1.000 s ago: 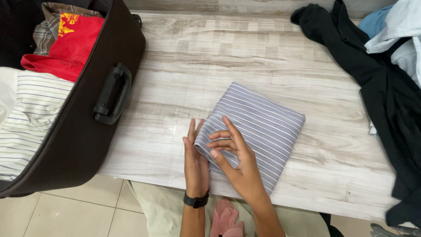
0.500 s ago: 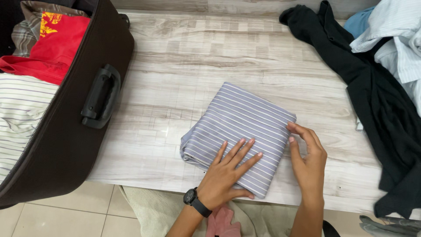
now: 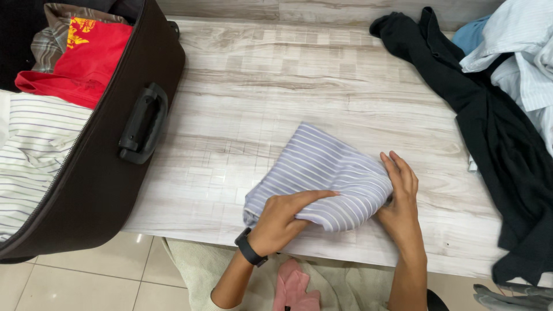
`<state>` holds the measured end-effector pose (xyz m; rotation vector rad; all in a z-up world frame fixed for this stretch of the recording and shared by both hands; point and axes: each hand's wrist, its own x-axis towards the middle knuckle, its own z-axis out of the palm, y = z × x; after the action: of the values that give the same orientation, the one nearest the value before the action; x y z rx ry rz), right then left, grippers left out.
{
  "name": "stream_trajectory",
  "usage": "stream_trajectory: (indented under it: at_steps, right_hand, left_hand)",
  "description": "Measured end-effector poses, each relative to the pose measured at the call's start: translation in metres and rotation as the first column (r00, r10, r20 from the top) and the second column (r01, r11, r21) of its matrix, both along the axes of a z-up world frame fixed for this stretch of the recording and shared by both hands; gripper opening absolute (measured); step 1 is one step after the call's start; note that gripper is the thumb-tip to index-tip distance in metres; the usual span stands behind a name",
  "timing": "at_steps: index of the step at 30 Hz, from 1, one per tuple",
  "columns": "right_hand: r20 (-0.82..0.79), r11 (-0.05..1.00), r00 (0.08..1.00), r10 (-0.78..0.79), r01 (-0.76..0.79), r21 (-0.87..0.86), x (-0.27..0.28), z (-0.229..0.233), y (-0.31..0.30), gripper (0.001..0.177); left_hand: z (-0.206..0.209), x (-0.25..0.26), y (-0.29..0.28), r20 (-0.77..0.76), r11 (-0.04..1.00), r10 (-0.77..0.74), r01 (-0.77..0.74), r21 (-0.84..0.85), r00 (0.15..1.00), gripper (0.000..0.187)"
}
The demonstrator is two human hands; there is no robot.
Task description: The person folds a striped shirt and a light blue button-down shirt by hand, buttoning several buttons on the blue shirt, and places them into an open suitcase.
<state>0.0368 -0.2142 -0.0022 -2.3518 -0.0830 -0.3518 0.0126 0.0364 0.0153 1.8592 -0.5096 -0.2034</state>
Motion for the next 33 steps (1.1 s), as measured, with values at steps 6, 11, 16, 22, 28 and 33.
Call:
stream_trajectory:
  at_steps: [6, 11, 16, 22, 28, 33]
  right_hand:
    - [-0.321, 0.747, 0.933, 0.163, 0.096, 0.657, 0.003, -0.038, -0.014, 0.087]
    - [-0.115, 0.477, 0.881, 0.458, -0.135, 0.868, 0.001, -0.102, -0.038, 0.103]
    - [-0.296, 0.593, 0.774, 0.559, -0.124, 0.796, 0.008, -0.103, -0.024, 0.116]
    - [-0.533, 0.791, 0.705, 0.467, -0.064, 0.608, 0.035, -0.009, 0.044, 0.111]
    - [-0.543, 0.783, 0.599, 0.588, -0.252, 0.569, 0.082, 0.065, 0.087, 0.124]
    - [-0.118, 0.529, 0.525, 0.843, -0.768, 0.362, 0.132, 0.125, 0.158, 0.127]
  left_hand:
    - [-0.039, 0.006, 0.029, -0.504, 0.774, -0.045, -0.288, -0.563, 0.863, 0.029]
    - [-0.046, 0.007, 0.061, -0.626, 0.316, -0.437, -0.542, -0.779, 0.646, 0.043]
    - [-0.033, 0.002, 0.078, -0.561, 0.154, -0.56, -0.589, -0.793, 0.609, 0.054]
    - [0.029, -0.017, 0.118, -0.813, 0.497, -0.181, -0.662, -0.561, 0.553, 0.064]
    - [0.093, -0.02, 0.166, -0.746, 0.82, 0.087, -0.473, -0.323, 0.66, 0.06]
    - [0.146, 0.04, 0.254, -0.436, 0.856, 0.32, -0.454, -0.248, 0.841, 0.054]
